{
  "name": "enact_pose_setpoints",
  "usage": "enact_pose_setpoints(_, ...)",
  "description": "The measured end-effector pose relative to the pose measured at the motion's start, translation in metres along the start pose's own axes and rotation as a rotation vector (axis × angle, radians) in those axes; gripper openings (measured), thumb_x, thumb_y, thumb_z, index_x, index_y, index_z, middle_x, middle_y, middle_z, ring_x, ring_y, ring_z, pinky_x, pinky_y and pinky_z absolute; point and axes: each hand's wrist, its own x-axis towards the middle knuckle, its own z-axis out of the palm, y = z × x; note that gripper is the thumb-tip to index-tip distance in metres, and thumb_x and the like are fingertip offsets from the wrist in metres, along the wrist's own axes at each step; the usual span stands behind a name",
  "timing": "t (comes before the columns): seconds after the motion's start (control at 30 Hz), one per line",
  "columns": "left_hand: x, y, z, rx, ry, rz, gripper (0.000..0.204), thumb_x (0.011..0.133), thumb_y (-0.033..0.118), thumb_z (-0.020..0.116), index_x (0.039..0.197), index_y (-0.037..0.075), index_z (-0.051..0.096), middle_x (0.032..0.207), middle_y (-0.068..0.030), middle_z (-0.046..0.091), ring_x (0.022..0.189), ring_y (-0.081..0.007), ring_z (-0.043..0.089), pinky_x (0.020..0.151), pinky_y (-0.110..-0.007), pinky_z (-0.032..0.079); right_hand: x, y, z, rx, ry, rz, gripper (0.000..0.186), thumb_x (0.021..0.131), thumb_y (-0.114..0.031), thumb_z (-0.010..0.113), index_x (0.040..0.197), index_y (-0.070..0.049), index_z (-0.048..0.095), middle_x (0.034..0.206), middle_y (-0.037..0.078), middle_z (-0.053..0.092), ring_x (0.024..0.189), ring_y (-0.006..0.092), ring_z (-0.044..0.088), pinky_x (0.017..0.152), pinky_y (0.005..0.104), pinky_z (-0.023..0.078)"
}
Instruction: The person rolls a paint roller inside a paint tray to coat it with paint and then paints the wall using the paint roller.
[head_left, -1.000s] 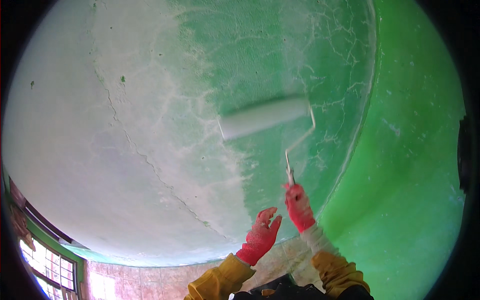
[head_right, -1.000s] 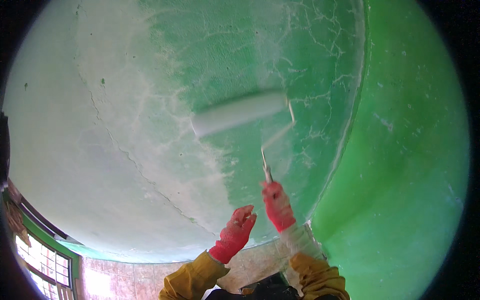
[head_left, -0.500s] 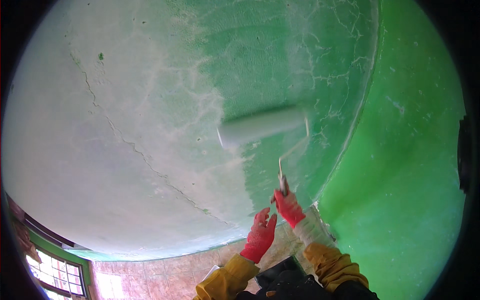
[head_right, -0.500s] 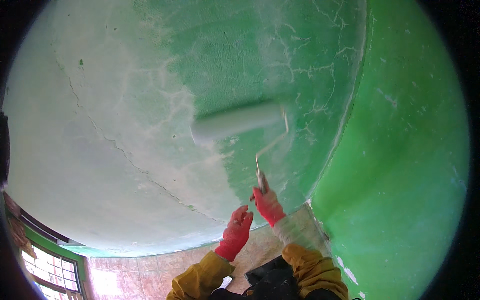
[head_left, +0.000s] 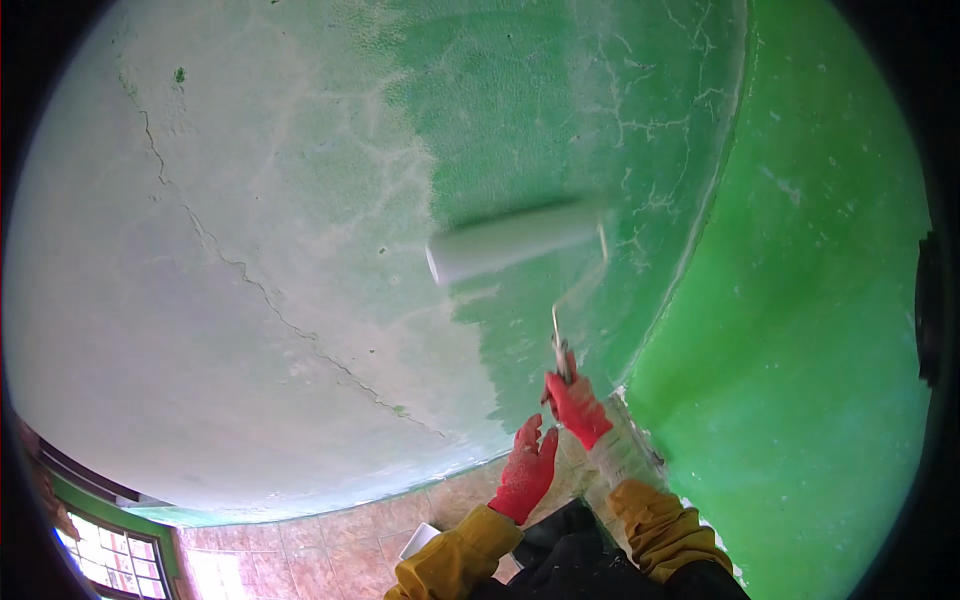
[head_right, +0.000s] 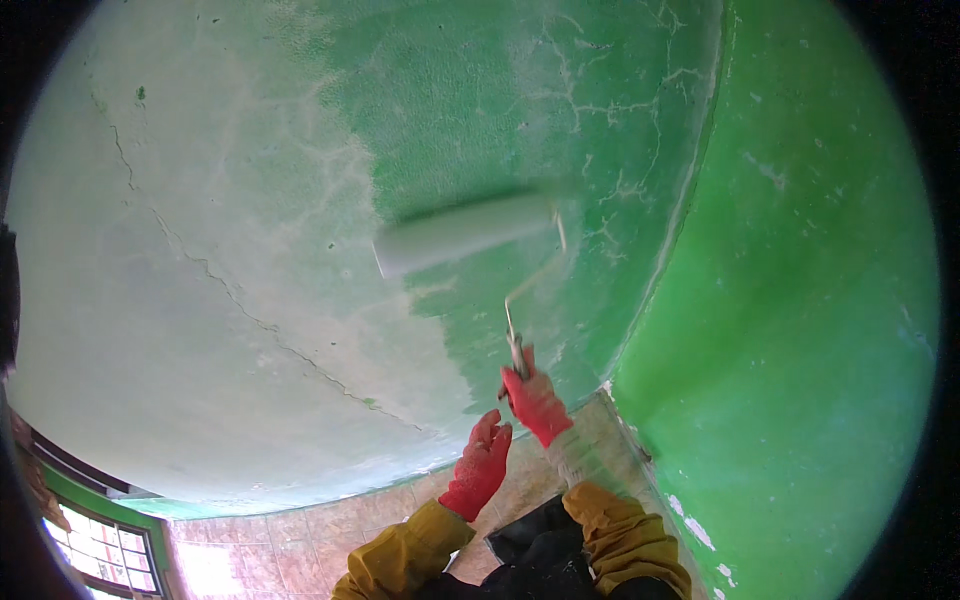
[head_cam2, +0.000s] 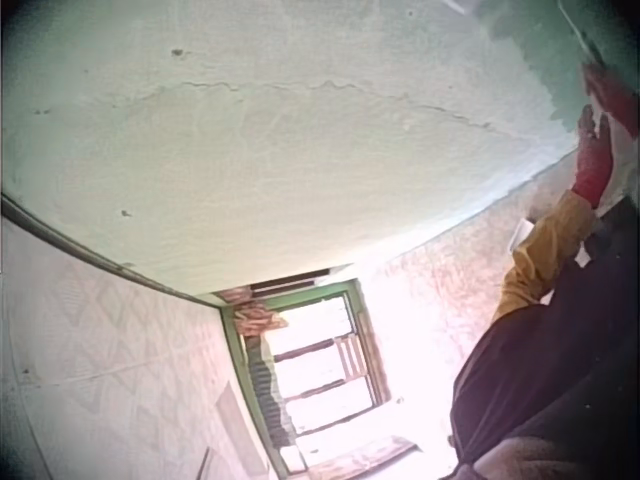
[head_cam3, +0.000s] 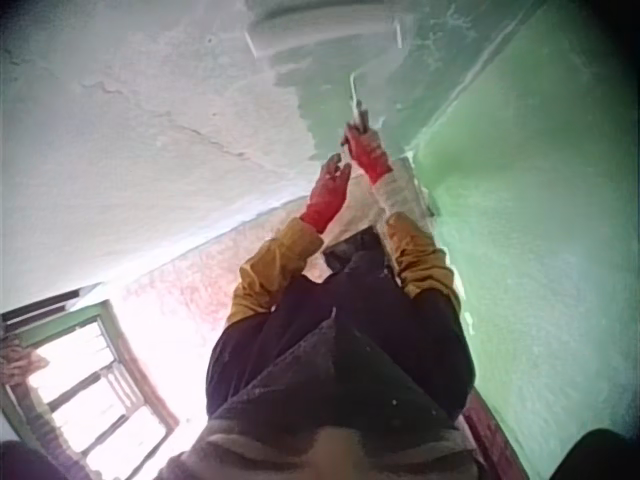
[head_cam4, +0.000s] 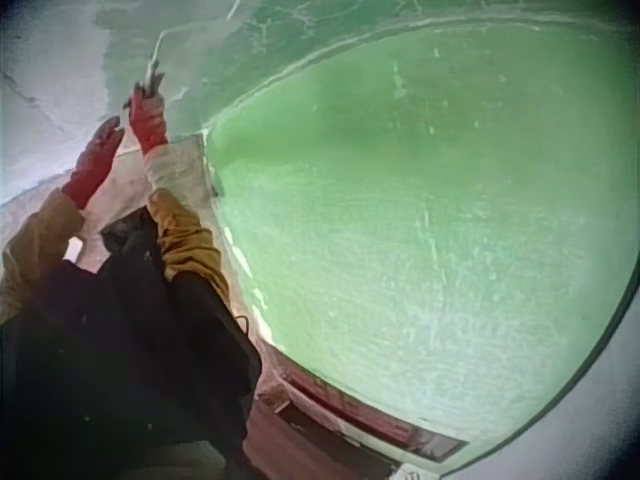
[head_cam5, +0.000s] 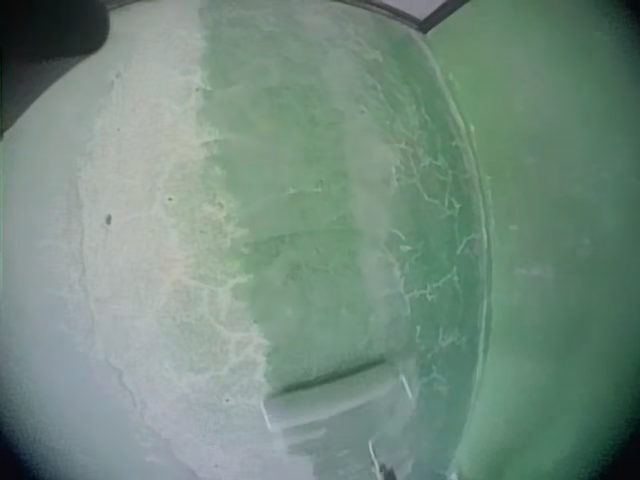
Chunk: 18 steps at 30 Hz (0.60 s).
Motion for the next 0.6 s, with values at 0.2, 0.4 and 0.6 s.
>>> enact_pose_setpoints(0.2,0.001,0.03,0.012,-0.064,0.036,0.0,0.047,0.092,0.029,0.052,0.128,0.0,0.042,0.122,-0.0219,0.049,0.108,-0.0298,0.053,0.088,-0.036,0.045,0.026,-0.098,-0.014,0.062,0.032,-0.065,0.031,0.089,-0.03,0.053,0.072,-0.004,0.056,0.055,0.003,0.054,0.038,0.0089,0.044,0.035,0.0241,0.034)
enact_pose_setpoints(0.4,0.008,-0.023,0.041,-0.102,0.091,-0.074,0.042,0.095,0.023,0.048,0.13,0.0,0.04,0.121,-0.0164,0.054,0.113,-0.0215,0.052,0.093,-0.03,0.041,0.03,0.009,-0.02,-0.05,-0.04,0.063,0.067,0.089,-0.025,0.053,0.144,-0.011,0.019,0.061,0.002,0.058,0.044,0.0088,0.049,0.042,0.0256,0.041)
enact_pose_setpoints(0.6,-0.007,-0.083,0.068,-0.243,0.092,-0.286,0.043,0.095,0.023,0.047,0.131,0.001,0.039,0.122,-0.0153,0.053,0.111,-0.02,0.052,0.091,-0.03,0.042,0.003,0.189,-0.035,-0.16,-0.11,0.333,0.052,0.088,-0.026,0.052,0.134,-0.008,0.036,0.067,0.007,0.061,0.059,0.0148,0.059,0.056,0.0319,0.048)
